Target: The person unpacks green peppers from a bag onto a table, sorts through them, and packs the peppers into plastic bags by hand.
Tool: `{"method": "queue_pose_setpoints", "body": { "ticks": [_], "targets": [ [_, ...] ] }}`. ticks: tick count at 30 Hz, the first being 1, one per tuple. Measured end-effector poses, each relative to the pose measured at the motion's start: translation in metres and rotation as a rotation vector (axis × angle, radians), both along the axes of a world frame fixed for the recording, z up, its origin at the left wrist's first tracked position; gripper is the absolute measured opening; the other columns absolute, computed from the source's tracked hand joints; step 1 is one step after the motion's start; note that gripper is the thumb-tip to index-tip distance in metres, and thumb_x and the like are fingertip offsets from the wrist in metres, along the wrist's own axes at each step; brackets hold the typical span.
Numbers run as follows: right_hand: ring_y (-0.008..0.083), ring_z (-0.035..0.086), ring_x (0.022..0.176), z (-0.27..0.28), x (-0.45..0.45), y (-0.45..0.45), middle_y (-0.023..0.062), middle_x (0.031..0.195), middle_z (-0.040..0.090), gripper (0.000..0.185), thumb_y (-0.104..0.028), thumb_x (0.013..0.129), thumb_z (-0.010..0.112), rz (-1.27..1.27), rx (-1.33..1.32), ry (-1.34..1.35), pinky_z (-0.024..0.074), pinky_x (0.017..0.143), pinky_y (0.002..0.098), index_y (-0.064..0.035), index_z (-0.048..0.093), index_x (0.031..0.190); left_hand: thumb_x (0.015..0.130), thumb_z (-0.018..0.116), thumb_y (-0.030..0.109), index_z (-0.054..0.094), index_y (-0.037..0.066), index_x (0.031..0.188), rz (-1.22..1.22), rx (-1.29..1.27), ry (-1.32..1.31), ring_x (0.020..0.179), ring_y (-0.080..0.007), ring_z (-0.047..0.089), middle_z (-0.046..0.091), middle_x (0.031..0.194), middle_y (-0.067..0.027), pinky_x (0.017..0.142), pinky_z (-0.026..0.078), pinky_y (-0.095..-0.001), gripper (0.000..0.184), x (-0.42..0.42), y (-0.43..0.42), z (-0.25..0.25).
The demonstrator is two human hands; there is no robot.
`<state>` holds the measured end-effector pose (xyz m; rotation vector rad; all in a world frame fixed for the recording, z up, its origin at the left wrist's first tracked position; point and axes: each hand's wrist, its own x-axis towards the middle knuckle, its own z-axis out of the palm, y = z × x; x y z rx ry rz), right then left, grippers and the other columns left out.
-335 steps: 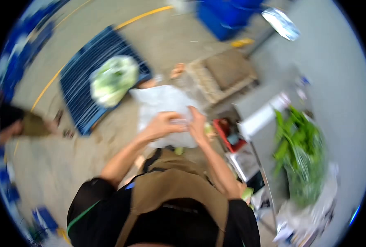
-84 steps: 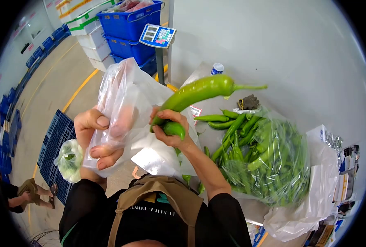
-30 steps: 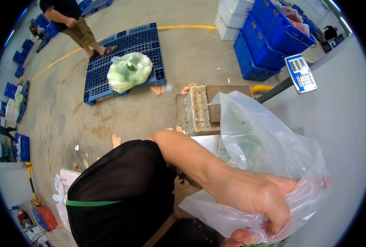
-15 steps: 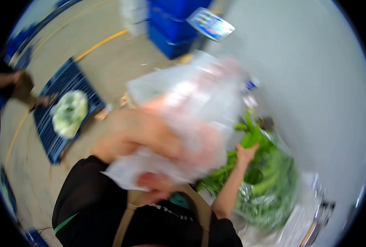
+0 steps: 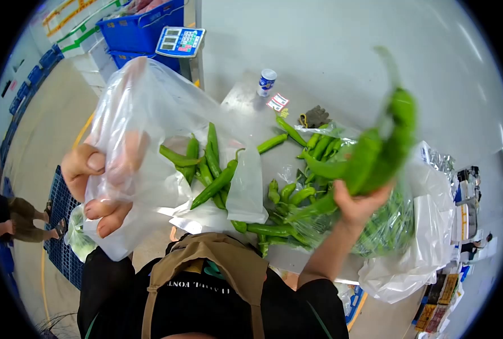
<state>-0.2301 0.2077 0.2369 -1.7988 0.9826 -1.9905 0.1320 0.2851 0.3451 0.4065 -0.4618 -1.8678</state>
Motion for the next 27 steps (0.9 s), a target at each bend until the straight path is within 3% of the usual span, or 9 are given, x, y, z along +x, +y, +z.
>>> {"method": "queue_pose_setpoints", "body": {
  "ticks": [3, 5, 7, 12, 14, 16, 19, 24, 27],
  "targets": [
    [0.028, 0.053, 0.097, 0.061, -0.013, 0.007, 0.016, 0.112, 0.05, 0.076, -0.004, 0.059, 0.067, 0.175, -0.254, 0.055, 0.0446, 0.086, 0.0397, 0.0001, 0.038, 0.129, 0.071, 0.041, 0.006, 0.029, 0.0, 0.134, -0.002, -0.143, 0.179, 0.03, -0.0152, 0.035, 0.049, 0.078, -0.0201, 0.023, 0.036, -0.0302, 0.065, -0.009, -0.008, -0.009],
    [0.0254, 0.049, 0.096, 0.092, -0.027, 0.005, 0.0154, 0.111, 0.049, 0.07, -0.004, 0.059, 0.064, 0.529, -0.294, 0.062, 0.0388, 0.088, 0.039, 0.0023, 0.04, 0.125, 0.07, 0.04, 0.006, 0.03, 0.003, 0.135, 0.018, -0.134, 0.089, 0.029, -0.0138, 0.033, 0.05, 0.079, -0.0201, 0.022, 0.033, -0.0278, 0.065, -0.012, -0.008, -0.004],
    [0.0232, 0.049, 0.096, 0.103, -0.007, 0.005, 0.0111, 0.11, 0.05, 0.083, -0.008, 0.06, 0.073, 0.742, -0.366, -0.097, 0.0365, 0.085, 0.0372, -0.0051, 0.035, 0.134, 0.071, 0.04, 0.005, 0.032, 0.004, 0.134, 0.043, -0.13, 0.046, 0.029, -0.0136, 0.033, 0.05, 0.08, -0.0205, 0.022, 0.033, -0.0279, 0.064, -0.018, -0.008, -0.002],
    [0.0218, 0.052, 0.095, 0.079, 0.069, 0.006, 0.0074, 0.114, 0.052, 0.098, -0.006, 0.062, 0.08, 1.215, -0.342, -0.266, 0.0395, 0.078, 0.0379, -0.0193, 0.025, 0.142, 0.074, 0.038, 0.004, 0.028, 0.006, 0.138, -0.033, -0.207, 0.025, 0.031, -0.0126, 0.033, 0.052, 0.084, -0.0193, 0.026, 0.035, -0.0276, 0.064, -0.022, -0.011, -0.004],
    [0.0222, 0.054, 0.094, 0.052, 0.105, 0.002, 0.0086, 0.113, 0.053, 0.09, -0.005, 0.06, 0.078, 1.262, -0.246, -0.336, 0.0427, 0.079, 0.0386, -0.0108, 0.032, 0.137, 0.073, 0.036, 0.003, 0.024, 0.003, 0.139, 0.0, -0.178, 0.079, 0.03, -0.0148, 0.038, 0.049, 0.08, -0.0211, 0.023, 0.039, -0.0282, 0.067, -0.021, -0.002, 0.002],
    [0.0239, 0.055, 0.099, 0.017, 0.115, -0.01, 0.01, 0.115, 0.053, 0.081, -0.004, 0.058, 0.076, 1.162, -0.044, -0.291, 0.0449, 0.086, 0.0403, -0.0035, 0.038, 0.13, 0.073, 0.034, 0.001, 0.02, -0.001, 0.139, 0.009, -0.178, 0.147, 0.031, -0.0178, 0.042, 0.047, 0.078, -0.0228, 0.023, 0.044, -0.031, 0.068, -0.014, 0.005, 0.003],
    [0.0252, 0.053, 0.11, -0.035, 0.119, -0.042, 0.0121, 0.12, 0.051, 0.079, -0.006, 0.059, 0.075, 0.872, 0.116, -0.003, 0.0435, 0.095, 0.0395, 0.0, 0.038, 0.129, 0.072, 0.038, 0.003, 0.026, 0.002, 0.138, -0.066, -0.253, 0.15, 0.028, -0.0137, 0.032, 0.051, 0.082, -0.0212, 0.022, 0.036, -0.0293, 0.067, -0.003, 0.009, -0.003],
    [0.0307, 0.052, 0.113, -0.086, 0.158, -0.067, 0.0204, 0.122, 0.05, 0.082, -0.007, 0.067, 0.073, 0.553, 0.083, 0.483, 0.0435, 0.095, 0.0381, -0.0075, 0.032, 0.138, 0.072, 0.036, 0.002, 0.015, -0.001, 0.142, -0.011, -0.193, 0.284, 0.028, -0.0155, 0.035, 0.049, 0.076, -0.0226, 0.023, 0.039, -0.0321, 0.073, -0.002, 0.018, 0.0],
    [0.0384, 0.044, 0.119, -0.132, 0.16, -0.089, 0.0201, 0.135, 0.039, 0.08, -0.011, 0.073, 0.069, 0.405, 0.244, 0.959, 0.0392, 0.098, 0.0442, -0.0142, 0.028, 0.142, 0.076, 0.033, 0.001, 0.001, -0.003, 0.141, -0.218, -0.355, 0.358, 0.039, -0.0209, 0.049, 0.047, 0.09, -0.0315, 0.035, 0.053, -0.0399, 0.072, 0.009, 0.01, -0.014]
  ]
}}
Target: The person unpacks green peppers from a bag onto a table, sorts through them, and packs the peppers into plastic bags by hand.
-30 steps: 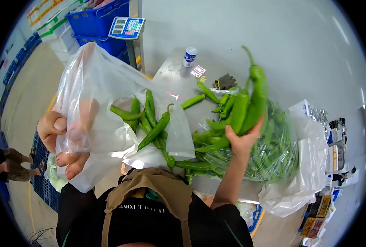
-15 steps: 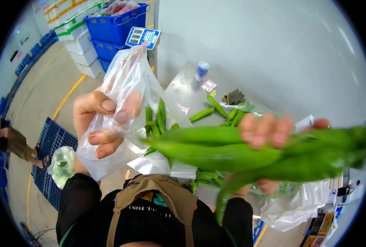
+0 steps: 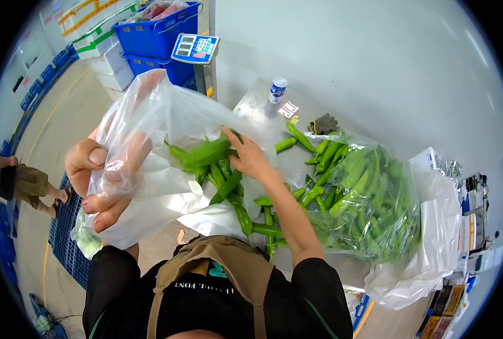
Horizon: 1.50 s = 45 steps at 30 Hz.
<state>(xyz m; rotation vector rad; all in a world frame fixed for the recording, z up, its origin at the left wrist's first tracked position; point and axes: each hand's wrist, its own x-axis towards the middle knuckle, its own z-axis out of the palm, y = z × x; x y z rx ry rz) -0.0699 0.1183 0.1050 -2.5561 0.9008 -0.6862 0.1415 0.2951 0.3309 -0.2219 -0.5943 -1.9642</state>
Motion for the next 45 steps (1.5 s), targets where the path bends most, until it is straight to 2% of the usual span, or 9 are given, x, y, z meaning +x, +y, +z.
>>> {"method": "queue_pose_setpoints", "body": {
  "ticks": [4, 8, 10, 13, 16, 19, 26, 36, 45],
  "targets": [
    [0.0434, 0.047, 0.112, -0.013, 0.009, 0.016, 0.0241, 0.135, 0.036, 0.079, -0.014, 0.078, 0.066, -0.128, 0.229, 0.256, 0.041, 0.095, 0.0474, -0.0223, 0.023, 0.144, 0.079, 0.038, 0.002, 0.005, 0.007, 0.144, 0.014, 0.056, -0.116, 0.037, -0.0196, 0.045, 0.049, 0.087, -0.0253, 0.033, 0.049, -0.0378, 0.073, 0.002, 0.0, 0.0],
    [0.0397, 0.051, 0.114, 0.086, -0.07, 0.036, 0.0273, 0.128, 0.047, 0.061, -0.012, 0.08, 0.064, 0.439, 0.95, -0.043, 0.0433, 0.095, 0.0446, -0.0062, 0.039, 0.136, 0.08, 0.037, 0.003, 0.004, 0.007, 0.144, -0.034, 0.011, -0.121, 0.04, -0.0212, 0.047, 0.049, 0.09, -0.0259, 0.036, 0.051, -0.0391, 0.072, 0.017, -0.007, -0.006],
    [0.0336, 0.057, 0.107, 0.091, -0.127, 0.03, 0.0228, 0.116, 0.058, 0.052, -0.016, 0.08, 0.066, 0.178, 1.074, -0.306, 0.0459, 0.092, 0.0406, -0.0001, 0.049, 0.126, 0.08, 0.037, 0.003, 0.003, 0.007, 0.144, -0.058, -0.001, -0.127, 0.042, -0.0219, 0.049, 0.049, 0.092, -0.0262, 0.038, 0.051, -0.0398, 0.072, 0.025, -0.011, -0.007],
    [0.0323, 0.064, 0.09, 0.023, -0.163, 0.015, 0.019, 0.102, 0.065, 0.051, -0.017, 0.076, 0.067, 0.015, -0.036, 0.145, 0.0509, 0.081, 0.0403, 0.0001, 0.052, 0.122, 0.081, 0.037, 0.003, 0.002, 0.007, 0.143, -0.086, -0.006, -0.134, 0.044, -0.0231, 0.05, 0.049, 0.094, -0.0267, 0.04, 0.052, -0.0408, 0.071, 0.029, -0.016, -0.01],
    [0.0343, 0.064, 0.088, -0.042, -0.183, 0.02, 0.0215, 0.098, 0.064, 0.059, -0.027, 0.074, 0.072, -0.075, 0.16, 0.402, 0.0516, 0.075, 0.0426, 0.0001, 0.051, 0.122, 0.082, 0.036, 0.003, 0.001, 0.007, 0.143, -0.116, 0.001, -0.149, 0.047, -0.0243, 0.052, 0.049, 0.096, -0.0271, 0.043, 0.053, -0.0418, 0.071, 0.028, -0.022, -0.012],
    [0.0363, 0.063, 0.092, -0.026, -0.192, 0.022, 0.0253, 0.098, 0.062, 0.08, -0.045, 0.07, 0.073, -0.864, 0.421, 0.705, 0.0504, 0.075, 0.0457, -0.0022, 0.043, 0.131, 0.082, 0.036, 0.003, 0.001, 0.007, 0.143, -0.124, 0.009, -0.147, 0.05, -0.0254, 0.053, 0.049, 0.098, -0.0276, 0.045, 0.054, -0.0428, 0.07, 0.029, -0.023, -0.013],
    [0.0475, 0.049, 0.109, -0.093, -0.127, 0.035, 0.0358, 0.117, 0.049, 0.109, -0.058, 0.064, 0.073, -0.968, 0.663, 0.575, 0.0404, 0.085, 0.057, -0.0072, 0.017, 0.143, 0.084, 0.035, 0.004, -0.002, 0.007, 0.143, -0.087, 0.035, -0.159, 0.055, -0.0282, 0.057, 0.049, 0.103, -0.0287, 0.051, 0.057, -0.0451, 0.069, 0.035, -0.015, -0.017],
    [0.0432, 0.044, 0.111, -0.11, -0.081, -0.001, 0.0282, 0.12, 0.04, 0.074, -0.039, 0.058, 0.077, -1.228, 0.691, 0.555, 0.0381, 0.085, 0.0559, -0.0141, 0.051, 0.123, 0.084, 0.032, 0.005, -0.001, 0.0, 0.141, -0.131, -0.092, -0.007, 0.072, -0.0372, 0.065, 0.047, 0.119, -0.0328, 0.06, 0.06, -0.0474, 0.066, 0.024, -0.022, -0.025],
    [0.036, 0.053, 0.095, -0.087, -0.119, 0.044, 0.0219, 0.101, 0.049, 0.046, -0.029, 0.057, 0.074, -1.221, 0.272, -0.123, 0.0442, 0.084, 0.0422, -0.014, 0.067, 0.1, 0.083, 0.039, 0.0, 0.003, 0.011, 0.145, 0.027, 0.091, -0.16, 0.041, -0.0231, 0.049, 0.05, 0.097, -0.0271, 0.044, 0.053, -0.0437, 0.073, 0.025, -0.009, -0.007]
  ]
}}
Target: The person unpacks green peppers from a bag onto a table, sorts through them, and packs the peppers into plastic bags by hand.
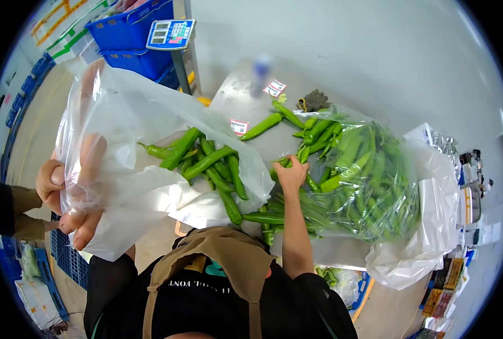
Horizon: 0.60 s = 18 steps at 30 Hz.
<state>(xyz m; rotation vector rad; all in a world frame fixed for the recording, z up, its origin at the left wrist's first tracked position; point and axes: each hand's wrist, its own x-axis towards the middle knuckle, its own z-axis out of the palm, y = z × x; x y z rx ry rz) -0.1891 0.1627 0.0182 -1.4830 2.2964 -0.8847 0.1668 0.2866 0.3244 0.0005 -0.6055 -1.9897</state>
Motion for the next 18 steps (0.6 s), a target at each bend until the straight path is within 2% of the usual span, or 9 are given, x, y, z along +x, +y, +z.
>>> {"method": "queue_pose_setpoints", "body": {
  "ticks": [3, 6, 8, 9, 10, 14, 15, 17, 18],
  "targets": [
    [0.0333, 0.054, 0.088, 0.01, -0.027, 0.004, 0.0175, 0.097, 0.048, 0.044, -0.022, 0.055, 0.078, 0.129, -0.391, -0.147, 0.0451, 0.078, 0.0402, -0.0106, 0.066, 0.095, 0.082, 0.037, 0.001, 0.001, 0.01, 0.145, -0.035, -0.032, 0.033, 0.044, -0.024, 0.051, 0.049, 0.1, -0.0299, 0.046, 0.055, -0.0448, 0.073, -0.005, -0.007, 0.0],
    [0.022, 0.056, 0.086, 0.037, -0.053, 0.001, 0.0087, 0.093, 0.056, 0.038, -0.009, 0.061, 0.077, 0.187, -0.591, -0.298, 0.0454, 0.077, 0.0341, -0.0071, 0.064, 0.096, 0.081, 0.035, 0.002, -0.001, 0.009, 0.144, -0.066, -0.065, 0.096, 0.046, -0.025, 0.053, 0.047, 0.103, -0.0327, 0.049, 0.057, -0.0458, 0.074, -0.014, -0.01, 0.0],
    [0.0187, 0.057, 0.083, 0.071, -0.065, -0.005, 0.0086, 0.096, 0.058, 0.041, -0.002, 0.068, 0.072, 0.118, -0.763, -0.796, 0.0489, 0.076, 0.032, -0.0025, 0.058, 0.106, 0.08, 0.034, 0.003, -0.003, 0.008, 0.144, -0.07, -0.085, 0.123, 0.048, -0.0256, 0.055, 0.046, 0.105, -0.0345, 0.05, 0.058, -0.0464, 0.074, -0.02, -0.012, 0.001],
    [0.0214, 0.057, 0.083, 0.102, -0.065, -0.004, 0.0101, 0.098, 0.057, 0.036, -0.008, 0.069, 0.073, 0.277, -0.902, -1.097, 0.0495, 0.075, 0.0334, -0.0055, 0.058, 0.102, 0.08, 0.034, 0.004, -0.003, 0.007, 0.144, -0.054, -0.076, 0.122, 0.049, -0.0259, 0.056, 0.046, 0.106, -0.0355, 0.051, 0.059, -0.0468, 0.074, -0.023, -0.011, 0.003],
    [0.0258, 0.056, 0.086, 0.141, -0.057, 0.004, 0.0125, 0.1, 0.056, 0.037, -0.023, 0.069, 0.075, 0.486, -0.878, -1.232, 0.0482, 0.078, 0.0372, -0.0079, 0.057, 0.097, 0.079, 0.034, 0.002, -0.003, 0.01, 0.145, 0.015, -0.023, 0.044, 0.047, -0.0238, 0.054, 0.049, 0.094, -0.0298, 0.047, 0.058, -0.0448, 0.077, -0.025, -0.008, 0.009],
    [0.0318, 0.056, 0.085, 0.227, 0.001, 0.029, 0.0194, 0.099, 0.054, 0.036, -0.04, 0.071, 0.07, 1.299, -0.638, -1.589, 0.0454, 0.073, 0.0462, -0.011, 0.056, 0.088, 0.069, 0.041, 0.003, 0.019, 0.003, 0.142, 0.26, 0.13, -0.12, 0.027, -0.014, 0.032, 0.051, 0.073, -0.0215, 0.023, 0.033, -0.0297, 0.076, -0.05, 0.0, 0.028],
    [0.0323, 0.055, 0.085, 0.23, 0.024, 0.037, 0.0207, 0.099, 0.054, 0.035, -0.04, 0.07, 0.071, 1.485, -0.49, -1.662, 0.044, 0.073, 0.0469, -0.0115, 0.056, 0.085, 0.072, 0.039, 0.002, 0.013, 0.005, 0.143, 0.194, 0.1, -0.055, 0.032, -0.0169, 0.038, 0.051, 0.078, -0.0239, 0.029, 0.04, -0.0338, 0.076, -0.049, -0.001, 0.026],
    [0.033, 0.056, 0.082, 0.217, 0.064, 0.046, 0.0196, 0.092, 0.056, 0.042, -0.047, 0.067, 0.073, 1.644, -0.286, -1.49, 0.0429, 0.075, 0.0468, -0.0104, 0.057, 0.08, 0.079, 0.036, 0.0, 0.0, 0.009, 0.145, 0.05, 0.043, 0.075, 0.043, -0.0226, 0.052, 0.05, 0.088, -0.0289, 0.041, 0.055, -0.042, 0.076, -0.044, -0.007, 0.014],
    [0.0318, 0.057, 0.081, 0.202, 0.079, 0.04, 0.0174, 0.089, 0.058, 0.046, -0.051, 0.066, 0.073, 1.715, -0.174, -1.354, 0.0427, 0.076, 0.0469, -0.0095, 0.058, 0.08, 0.079, 0.036, 0.001, 0.001, 0.008, 0.145, 0.006, -0.041, 0.036, 0.043, -0.0227, 0.052, 0.05, 0.088, -0.0278, 0.04, 0.055, -0.0414, 0.075, -0.044, -0.01, 0.011]
  ]
}}
